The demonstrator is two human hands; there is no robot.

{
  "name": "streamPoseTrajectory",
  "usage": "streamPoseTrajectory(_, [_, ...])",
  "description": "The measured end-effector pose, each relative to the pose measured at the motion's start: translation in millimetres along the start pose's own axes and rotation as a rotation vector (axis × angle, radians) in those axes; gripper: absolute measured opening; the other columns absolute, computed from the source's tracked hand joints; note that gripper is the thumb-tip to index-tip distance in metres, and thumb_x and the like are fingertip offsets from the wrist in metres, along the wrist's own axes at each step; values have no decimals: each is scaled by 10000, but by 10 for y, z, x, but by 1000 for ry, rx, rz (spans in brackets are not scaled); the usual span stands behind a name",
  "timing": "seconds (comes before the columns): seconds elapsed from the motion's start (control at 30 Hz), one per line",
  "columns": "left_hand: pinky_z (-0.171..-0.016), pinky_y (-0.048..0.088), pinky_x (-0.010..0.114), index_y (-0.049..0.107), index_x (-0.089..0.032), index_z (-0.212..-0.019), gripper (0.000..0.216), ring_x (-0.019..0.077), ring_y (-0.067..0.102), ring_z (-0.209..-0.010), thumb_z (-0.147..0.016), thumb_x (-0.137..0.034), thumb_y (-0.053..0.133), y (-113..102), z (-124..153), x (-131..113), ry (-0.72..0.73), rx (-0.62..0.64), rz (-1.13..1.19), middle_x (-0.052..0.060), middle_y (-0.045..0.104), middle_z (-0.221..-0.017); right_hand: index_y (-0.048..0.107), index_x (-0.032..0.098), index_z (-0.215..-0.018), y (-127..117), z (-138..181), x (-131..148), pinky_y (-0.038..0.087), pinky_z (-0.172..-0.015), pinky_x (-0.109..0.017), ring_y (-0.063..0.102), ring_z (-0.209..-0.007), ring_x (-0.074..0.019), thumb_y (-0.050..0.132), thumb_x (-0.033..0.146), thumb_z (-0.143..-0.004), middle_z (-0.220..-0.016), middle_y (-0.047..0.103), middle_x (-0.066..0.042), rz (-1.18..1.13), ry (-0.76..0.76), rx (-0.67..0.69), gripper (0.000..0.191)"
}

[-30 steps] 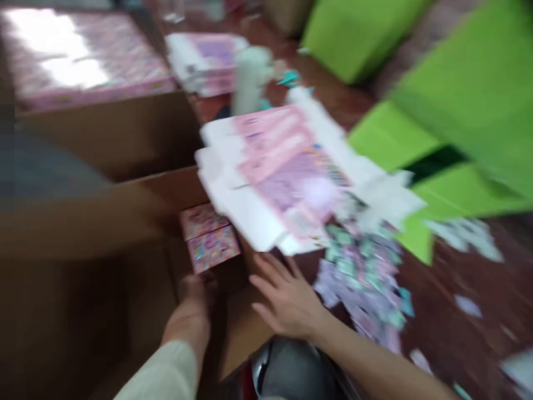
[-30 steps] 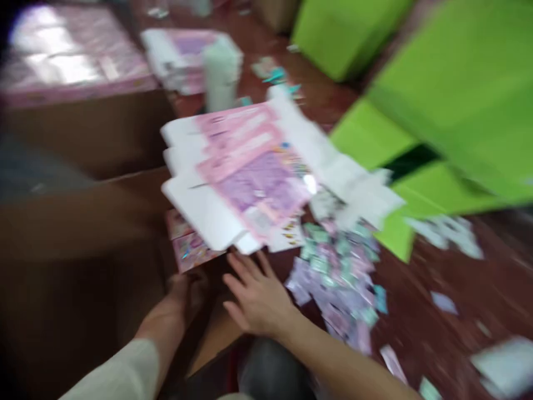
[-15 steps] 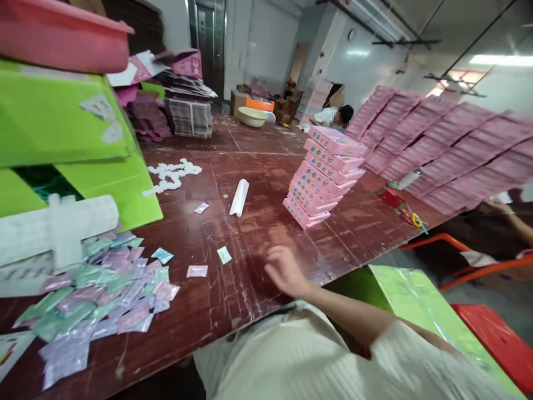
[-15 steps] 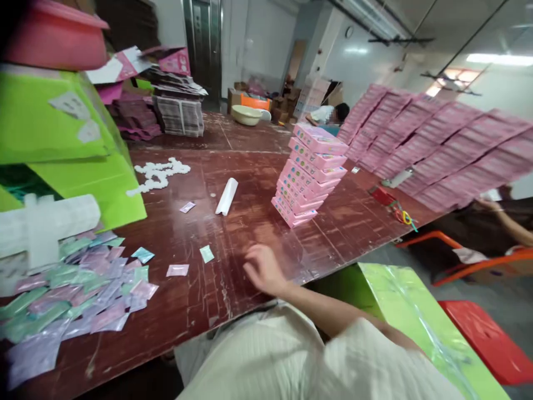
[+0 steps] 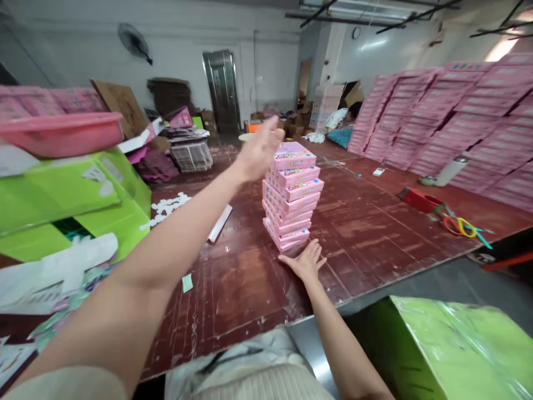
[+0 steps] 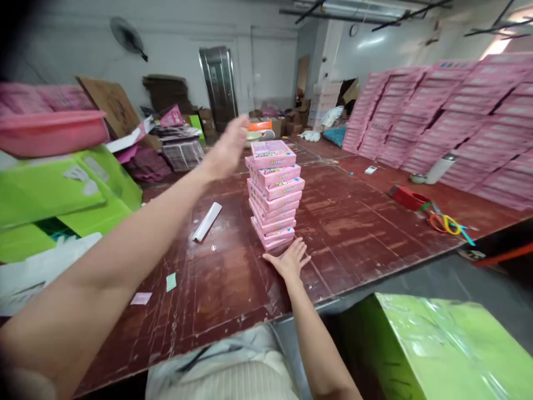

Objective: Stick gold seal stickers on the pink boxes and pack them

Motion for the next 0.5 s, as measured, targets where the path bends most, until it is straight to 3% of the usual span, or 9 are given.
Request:
streamPoseTrajectory(0.07, [-1253, 341, 433, 547, -156, -1502, 582, 250, 468, -1498, -1131, -461, 219, 289, -293, -158, -42, 154, -96, 139, 545, -1578, -142, 7, -1654, 27, -136, 3, 20, -1240, -725, 31, -1610, -477, 765, 874, -551, -1713, 39, -327, -50, -31, 18, 1671])
streamPoseTrajectory(0.13, [-1210, 383, 501, 669, -162, -1368, 603, 307, 551, -1424, -1123, -474, 216, 578, -456, -241, -125, 296, -208, 140, 642, -1475, -163, 35, -1655, 56, -243, 18, 23, -1237, -732, 70, -1604, -480, 774, 839, -579, -1710, 83, -325, -103, -86, 17, 1637])
streamPoseTrajectory(0.23, [-1151, 435, 542, 736, -158, -1247, 592, 351, 609, -1350, -1108, -487, 264, 779, -414, -293, -168, 344, -281, 155, 693, -1397, -162, 75, -1660, 77, -309, 52, 57, -1231, -743, 210, -1571, -466, 791, 737, -643, -1655, 237, -326, -165, -160, -35, 1543])
streamPoseTrajectory(0.3, [-1155, 443, 505, 729, -171, -1276, 554, 325, 613, -1346, -1099, -487, 309, 707, -206, -304, -117, 306, -273, 138, 696, -1398, -152, 115, -1666, 67, -287, 64, 101, -1204, -779, 285, -1532, -470, 804, 675, -667, -1605, 299, -314, -176, -202, -67, 1492])
streamPoseTrajectory(0.37, [-1176, 438, 464, 691, -175, -1351, 545, 291, 610, -1350, -1091, -501, 341, 484, 140, -268, -50, 232, -235, 119, 688, -1416, -161, 156, -1667, 35, -232, 57, 151, -1173, -812, 268, -1529, -493, 818, 631, -682, -1592, 288, -300, -166, -253, -78, 1468])
streamPoseTrajectory(0.43, [-1213, 409, 452, 633, -166, -1425, 586, 274, 582, -1383, -1085, -542, 339, 163, 623, -157, -30, 133, -178, 117, 653, -1465, -181, 181, -1664, -28, -163, 41, 193, -1169, -809, 164, -1562, -517, 836, 596, -700, -1612, 223, -294, -145, -341, -78, 1461])
streamPoseTrajectory(0.5, [-1249, 375, 458, 574, -195, -1481, 593, 265, 528, -1443, -1080, -570, 348, -161, 1230, 15, -101, 45, -125, 113, 587, -1539, -172, 196, -1669, -122, -99, 39, 235, -1204, -751, 66, -1592, -506, 848, 576, -729, -1653, 119, -284, -148, -504, -45, 1438])
Point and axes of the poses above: each hand's wrist, its own z-axis away from the middle knuckle, its own y-axis out of the palm, x = y × z, the point moved 3 cm from there along -z, towards the middle knuckle
